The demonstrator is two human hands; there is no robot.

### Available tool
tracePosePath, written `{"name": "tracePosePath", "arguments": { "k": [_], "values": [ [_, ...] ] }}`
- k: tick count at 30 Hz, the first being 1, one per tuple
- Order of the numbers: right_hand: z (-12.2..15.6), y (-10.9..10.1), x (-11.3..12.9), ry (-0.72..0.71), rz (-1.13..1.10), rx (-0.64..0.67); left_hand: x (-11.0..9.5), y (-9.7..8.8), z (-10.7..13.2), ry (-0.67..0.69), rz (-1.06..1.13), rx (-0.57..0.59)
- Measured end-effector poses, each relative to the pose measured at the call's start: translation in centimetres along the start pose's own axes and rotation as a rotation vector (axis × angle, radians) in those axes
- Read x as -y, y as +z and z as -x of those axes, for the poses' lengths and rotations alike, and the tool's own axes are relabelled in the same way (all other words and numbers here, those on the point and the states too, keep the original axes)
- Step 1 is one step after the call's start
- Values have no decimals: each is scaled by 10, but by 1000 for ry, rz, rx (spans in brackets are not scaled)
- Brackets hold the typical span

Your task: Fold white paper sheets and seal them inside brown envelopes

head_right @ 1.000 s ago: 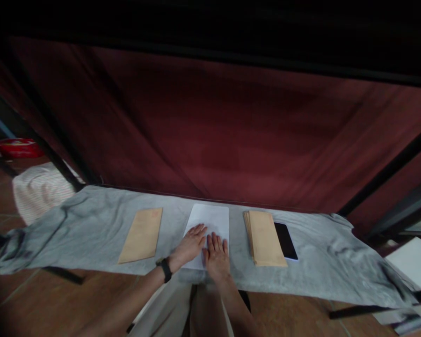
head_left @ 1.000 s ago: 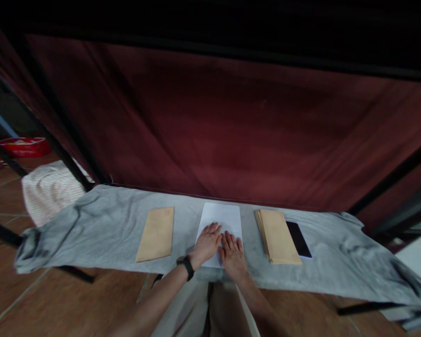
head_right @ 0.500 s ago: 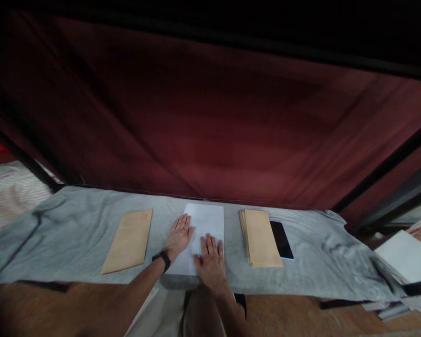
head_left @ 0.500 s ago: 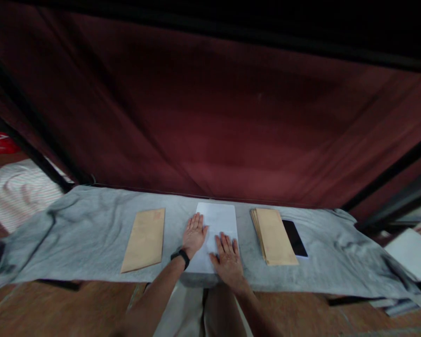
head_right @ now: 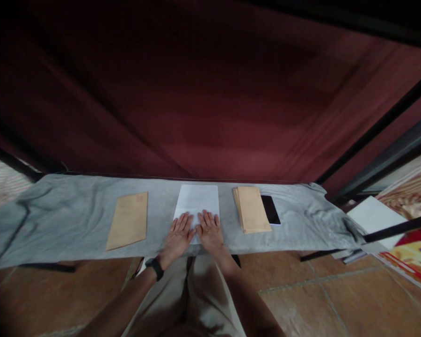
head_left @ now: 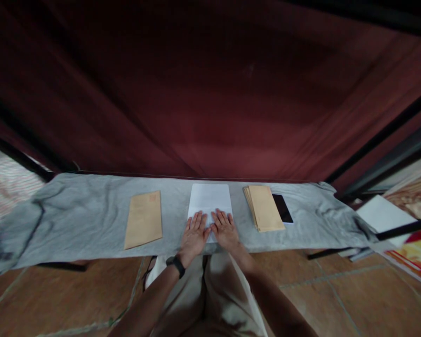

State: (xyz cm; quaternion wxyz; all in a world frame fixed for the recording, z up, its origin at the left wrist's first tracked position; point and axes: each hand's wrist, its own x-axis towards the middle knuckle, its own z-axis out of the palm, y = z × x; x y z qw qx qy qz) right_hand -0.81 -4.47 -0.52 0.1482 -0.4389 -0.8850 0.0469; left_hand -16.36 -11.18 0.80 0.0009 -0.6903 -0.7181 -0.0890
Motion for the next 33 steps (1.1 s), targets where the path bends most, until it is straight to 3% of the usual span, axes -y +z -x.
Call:
{"name": "tracePosePath", "arguments": {
  "k": [8,11,15,18,27,30,33],
  "values": [
    [-6,-12,-37,204,72,-48,-3,-1,1,-4,2,-41],
    [-18,-9,-16,274,49,-30,-4,-2,1,-8,6,-17],
    [-23,4,29,84,-45,-3,-4,-4,0,20,-5,41],
    [-14,7,41,53,-42,-3,-3,-4,0,32,-5,36],
    [22,-13,-17,95,50,25,13,-6,11,90,52,-28],
    [13,-13,-20,106,41,24,17,-9,15,99,59,-40],
    [-15,-7,-11,52,15,19,16,-11,15,104,45,-33]
  ]
}}
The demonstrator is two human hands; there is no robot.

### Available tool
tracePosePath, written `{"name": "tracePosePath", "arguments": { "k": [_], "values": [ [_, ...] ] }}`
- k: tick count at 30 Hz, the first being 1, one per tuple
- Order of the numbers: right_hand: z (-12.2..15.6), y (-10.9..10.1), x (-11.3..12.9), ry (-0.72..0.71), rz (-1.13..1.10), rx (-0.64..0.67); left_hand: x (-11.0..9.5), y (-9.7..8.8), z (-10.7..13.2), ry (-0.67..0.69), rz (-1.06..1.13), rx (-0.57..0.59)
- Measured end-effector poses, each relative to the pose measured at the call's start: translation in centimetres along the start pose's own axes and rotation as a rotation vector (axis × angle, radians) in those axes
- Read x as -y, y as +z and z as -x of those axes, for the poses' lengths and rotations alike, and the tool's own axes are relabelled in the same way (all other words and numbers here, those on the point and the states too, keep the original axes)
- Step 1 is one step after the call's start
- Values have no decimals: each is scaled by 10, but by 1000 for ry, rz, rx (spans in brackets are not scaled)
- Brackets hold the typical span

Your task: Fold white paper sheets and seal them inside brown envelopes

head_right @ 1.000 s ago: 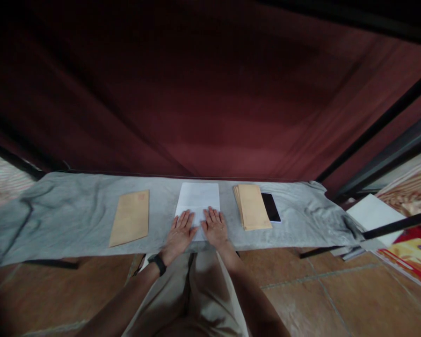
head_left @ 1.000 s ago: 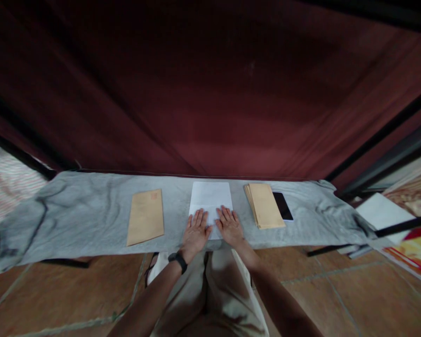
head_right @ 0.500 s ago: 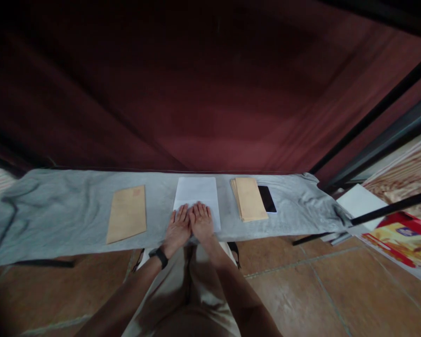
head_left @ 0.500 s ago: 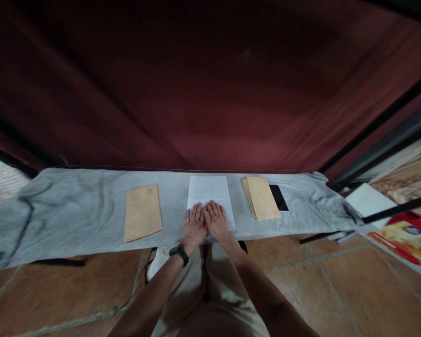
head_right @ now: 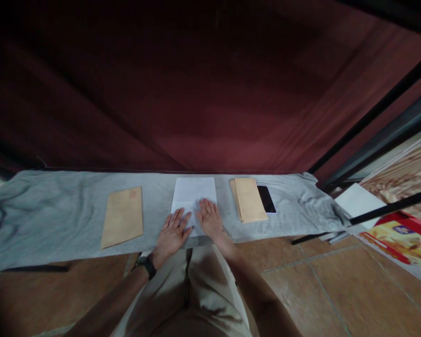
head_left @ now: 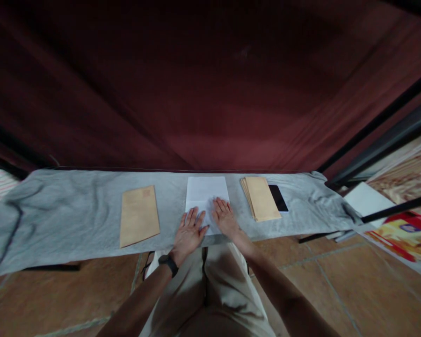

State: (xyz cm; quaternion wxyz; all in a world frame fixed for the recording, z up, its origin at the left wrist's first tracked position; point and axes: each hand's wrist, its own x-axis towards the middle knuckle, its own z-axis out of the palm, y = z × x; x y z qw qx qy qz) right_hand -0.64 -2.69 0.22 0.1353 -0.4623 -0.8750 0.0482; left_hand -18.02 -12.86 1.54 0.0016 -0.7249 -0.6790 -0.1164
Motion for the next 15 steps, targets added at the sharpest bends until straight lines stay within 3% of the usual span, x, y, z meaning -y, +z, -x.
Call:
{"name": "tracePosePath", "arguments": {
  "k": [5,10,15],
  "values": [
    [-51,12,11,-79,-3,3,0,-1,0,4,-25,-3],
    [-89,14,-11,-29,28,23,2,1,2,28,-34,-77],
    [-116,3,-27,73,33,58,5,7,3,60,-81,-149]
  ]
}}
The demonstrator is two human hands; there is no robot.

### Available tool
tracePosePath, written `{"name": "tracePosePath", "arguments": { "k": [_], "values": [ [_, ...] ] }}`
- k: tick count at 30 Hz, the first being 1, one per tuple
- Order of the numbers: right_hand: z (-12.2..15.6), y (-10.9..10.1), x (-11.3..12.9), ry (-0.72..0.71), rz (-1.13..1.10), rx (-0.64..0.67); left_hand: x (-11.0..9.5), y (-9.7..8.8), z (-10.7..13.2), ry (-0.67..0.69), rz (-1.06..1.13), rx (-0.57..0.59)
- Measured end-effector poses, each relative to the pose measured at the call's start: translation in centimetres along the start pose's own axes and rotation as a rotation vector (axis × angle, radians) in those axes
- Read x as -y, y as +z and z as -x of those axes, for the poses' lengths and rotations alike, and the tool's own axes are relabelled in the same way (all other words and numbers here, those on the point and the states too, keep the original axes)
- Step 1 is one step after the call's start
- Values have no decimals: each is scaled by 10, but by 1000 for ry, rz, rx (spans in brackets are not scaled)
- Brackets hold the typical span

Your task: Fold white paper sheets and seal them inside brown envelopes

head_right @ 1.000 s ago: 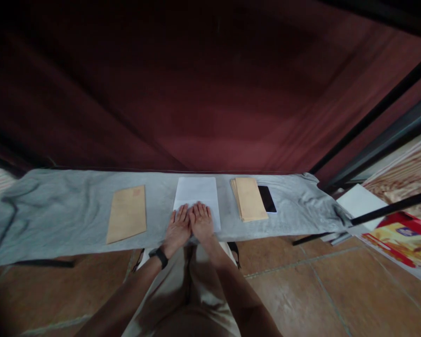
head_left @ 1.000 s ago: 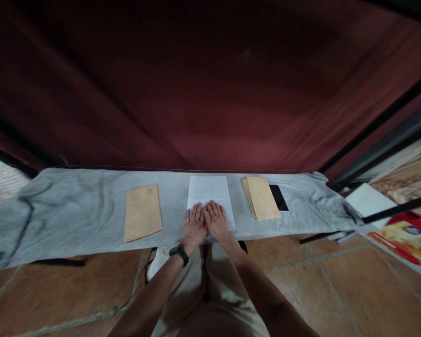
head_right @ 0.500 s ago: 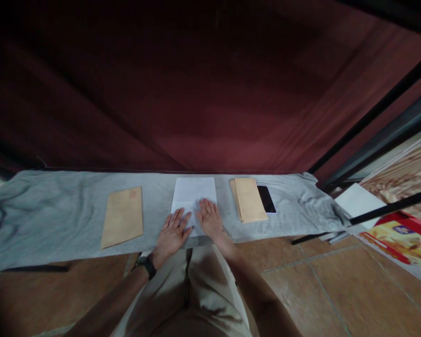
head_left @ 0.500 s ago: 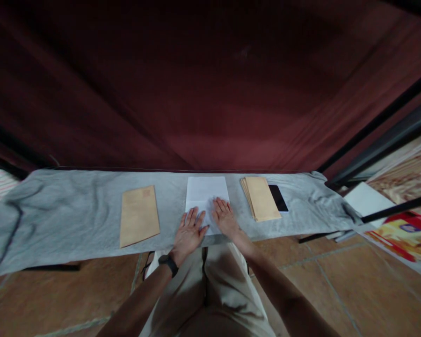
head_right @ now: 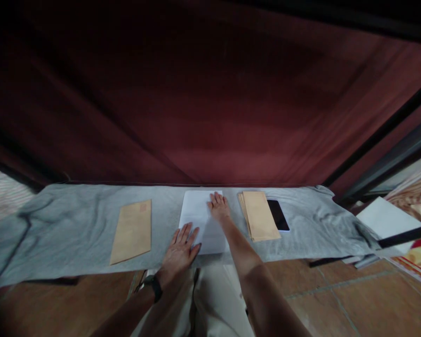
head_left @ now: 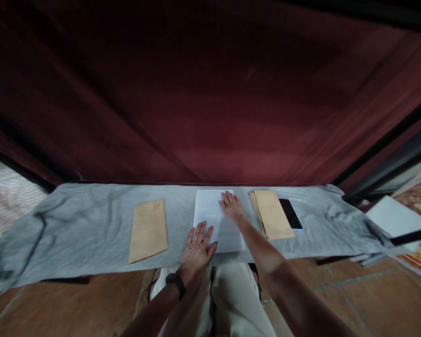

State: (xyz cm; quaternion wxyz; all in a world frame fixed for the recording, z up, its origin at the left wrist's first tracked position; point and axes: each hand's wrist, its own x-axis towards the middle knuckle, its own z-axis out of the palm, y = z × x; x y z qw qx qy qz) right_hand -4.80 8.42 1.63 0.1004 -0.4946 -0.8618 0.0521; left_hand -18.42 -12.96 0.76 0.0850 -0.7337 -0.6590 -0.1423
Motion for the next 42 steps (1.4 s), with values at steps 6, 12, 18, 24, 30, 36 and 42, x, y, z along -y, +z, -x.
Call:
{"name": "tracePosePath", "arguments": {
  "k": [6,12,18,24,30,36,42],
  "values": [
    [35,5,25,-11,27,-106,0,3,1,4,-9,-34],
    [124,28,39,-183,16,-189,1,2,2,10,6,-19],
    [161,23,17,-259,32,-228,-1,4,2,-4,-1,-3],
    [165,19,14,-294,49,-272,-7,16,-33,-83,10,0],
    [166,19,13,-307,70,-265,27,24,-68,-142,57,65],
    [166,23,12,-312,103,-252,29,20,-49,-172,76,83],
    [167,20,15,-294,74,-216,1,7,9,172,130,92]
  ]
}}
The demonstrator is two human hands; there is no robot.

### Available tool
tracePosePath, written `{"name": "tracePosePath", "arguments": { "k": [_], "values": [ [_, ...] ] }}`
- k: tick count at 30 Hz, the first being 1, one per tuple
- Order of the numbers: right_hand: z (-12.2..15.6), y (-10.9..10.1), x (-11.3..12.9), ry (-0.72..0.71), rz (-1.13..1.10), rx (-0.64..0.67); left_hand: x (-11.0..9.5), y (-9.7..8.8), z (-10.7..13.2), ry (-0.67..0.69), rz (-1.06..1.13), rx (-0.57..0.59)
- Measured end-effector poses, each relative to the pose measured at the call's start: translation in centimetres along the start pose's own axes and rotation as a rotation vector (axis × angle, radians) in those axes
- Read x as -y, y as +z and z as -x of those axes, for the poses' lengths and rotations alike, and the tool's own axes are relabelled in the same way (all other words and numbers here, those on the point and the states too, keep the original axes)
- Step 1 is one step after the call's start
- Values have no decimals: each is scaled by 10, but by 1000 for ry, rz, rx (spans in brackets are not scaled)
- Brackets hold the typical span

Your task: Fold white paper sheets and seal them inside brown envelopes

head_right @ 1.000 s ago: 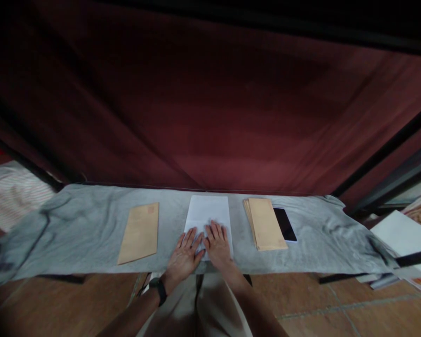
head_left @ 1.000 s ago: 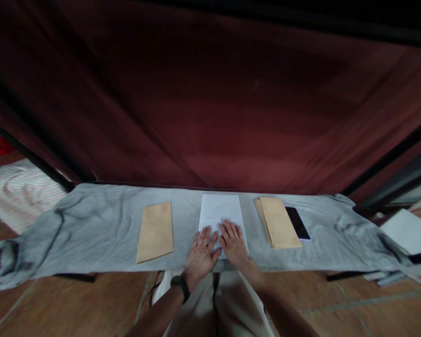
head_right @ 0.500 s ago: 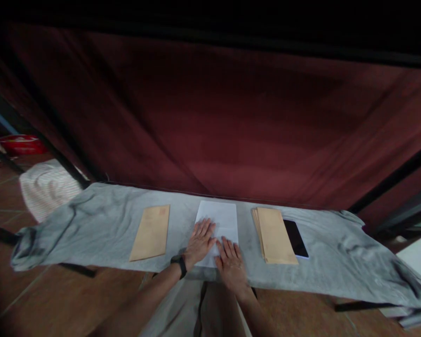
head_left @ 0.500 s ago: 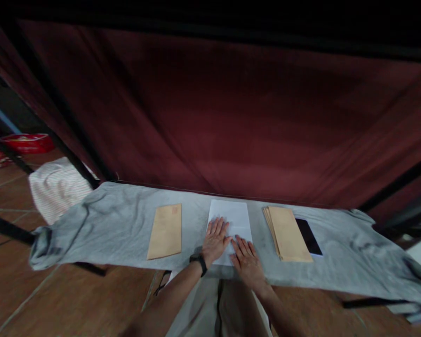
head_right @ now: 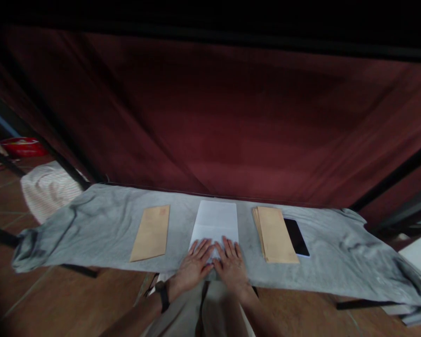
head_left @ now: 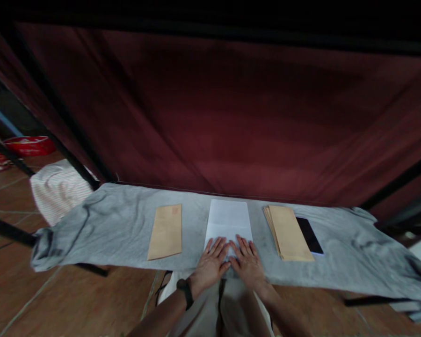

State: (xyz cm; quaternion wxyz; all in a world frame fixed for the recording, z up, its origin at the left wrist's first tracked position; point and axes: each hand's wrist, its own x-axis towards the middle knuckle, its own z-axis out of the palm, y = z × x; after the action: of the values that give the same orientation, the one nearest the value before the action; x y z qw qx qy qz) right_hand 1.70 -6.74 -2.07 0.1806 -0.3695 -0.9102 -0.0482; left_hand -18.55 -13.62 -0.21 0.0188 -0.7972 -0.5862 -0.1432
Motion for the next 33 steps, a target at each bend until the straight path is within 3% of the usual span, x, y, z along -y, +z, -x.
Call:
{"name": "tracePosePath", "arguments": {
  "k": [6,16,19,26,33],
  "values": [
    [-1,-12,-1,22,-62,46,10,-19,17,61,-67,16],
    [31,-27,-27,36,-32,59,30,-21,44,-29,-64,11],
    [35,-33,-29,41,-38,90,28,-25,40,-65,-60,54],
    [35,-40,-26,72,-56,83,-5,-26,10,-69,10,152],
    [32,-42,-16,105,-71,106,3,-21,4,-61,25,195]
  ]
}}
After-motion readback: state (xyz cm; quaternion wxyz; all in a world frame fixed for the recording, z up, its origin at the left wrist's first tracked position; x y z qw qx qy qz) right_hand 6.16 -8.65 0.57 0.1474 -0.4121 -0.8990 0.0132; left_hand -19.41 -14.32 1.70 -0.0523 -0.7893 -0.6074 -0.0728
